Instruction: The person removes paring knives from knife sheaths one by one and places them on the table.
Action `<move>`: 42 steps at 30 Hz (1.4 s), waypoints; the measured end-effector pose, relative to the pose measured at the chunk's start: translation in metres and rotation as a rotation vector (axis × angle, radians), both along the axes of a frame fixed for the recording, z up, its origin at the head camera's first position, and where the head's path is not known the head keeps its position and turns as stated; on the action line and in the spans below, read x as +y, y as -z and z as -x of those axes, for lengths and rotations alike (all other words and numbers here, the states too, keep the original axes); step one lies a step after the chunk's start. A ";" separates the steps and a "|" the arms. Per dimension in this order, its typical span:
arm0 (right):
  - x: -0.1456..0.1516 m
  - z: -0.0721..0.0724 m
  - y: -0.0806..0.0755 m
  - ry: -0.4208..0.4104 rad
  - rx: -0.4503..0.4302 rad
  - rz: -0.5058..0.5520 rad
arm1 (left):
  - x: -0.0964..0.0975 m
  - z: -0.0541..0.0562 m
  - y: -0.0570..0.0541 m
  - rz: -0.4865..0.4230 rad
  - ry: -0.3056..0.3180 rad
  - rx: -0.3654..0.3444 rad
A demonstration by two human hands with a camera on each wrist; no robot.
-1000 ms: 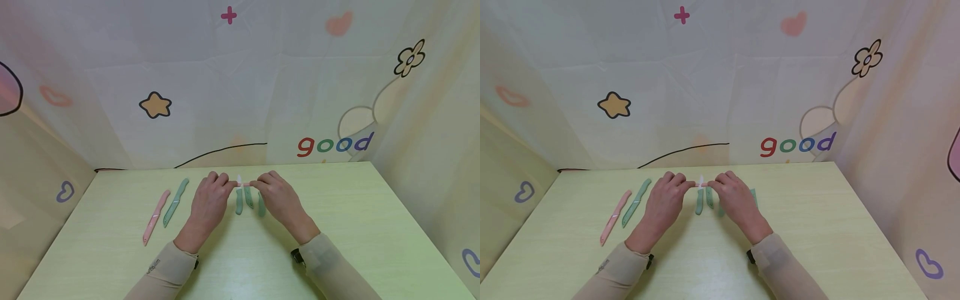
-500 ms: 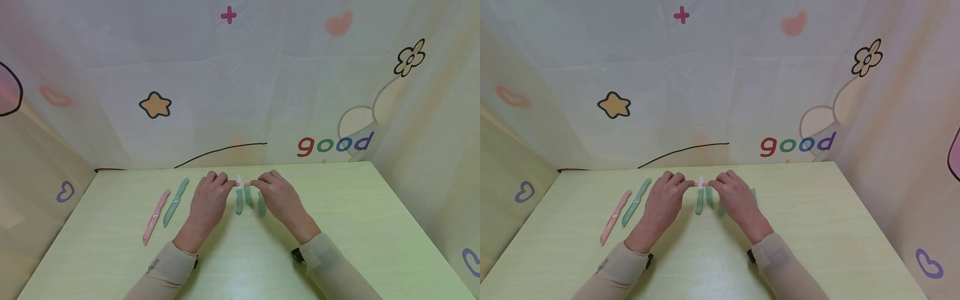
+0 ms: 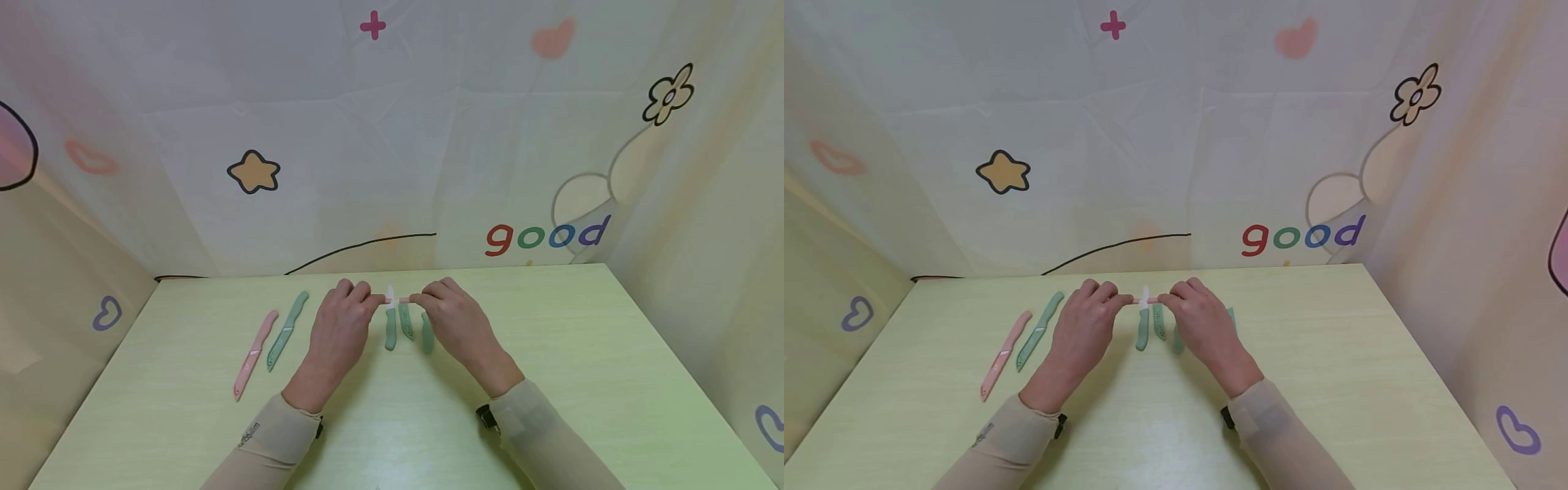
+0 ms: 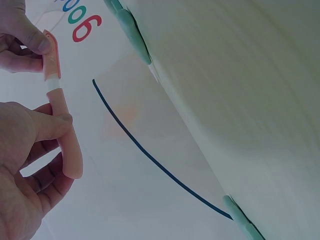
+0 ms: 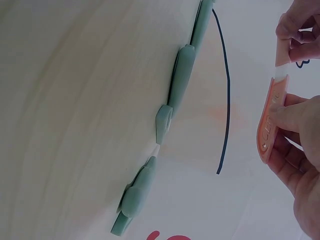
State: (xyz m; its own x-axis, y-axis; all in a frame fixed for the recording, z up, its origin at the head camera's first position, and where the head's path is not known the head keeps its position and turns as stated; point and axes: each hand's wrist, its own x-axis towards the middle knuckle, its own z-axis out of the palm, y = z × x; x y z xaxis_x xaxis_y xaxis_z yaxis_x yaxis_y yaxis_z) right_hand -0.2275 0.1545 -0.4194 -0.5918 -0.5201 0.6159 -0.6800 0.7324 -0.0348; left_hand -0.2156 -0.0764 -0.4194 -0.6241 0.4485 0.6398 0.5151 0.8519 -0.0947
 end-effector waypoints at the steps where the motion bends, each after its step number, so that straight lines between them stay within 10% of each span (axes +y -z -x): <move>1: 0.000 0.000 0.000 0.000 0.001 0.001 | 0.000 0.000 0.000 0.000 -0.001 0.001; 42: 0.005 0.001 -0.002 0.009 -0.002 0.000 | -0.005 0.001 -0.002 -0.037 -0.022 0.003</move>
State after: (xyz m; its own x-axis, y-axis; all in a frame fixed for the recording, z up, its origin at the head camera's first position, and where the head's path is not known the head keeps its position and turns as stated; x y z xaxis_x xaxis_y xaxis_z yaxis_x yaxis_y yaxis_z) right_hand -0.2287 0.1596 -0.4172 -0.5980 -0.5147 0.6144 -0.6732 0.7386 -0.0365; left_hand -0.2163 -0.0812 -0.4170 -0.6321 0.4106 0.6571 0.4956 0.8661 -0.0645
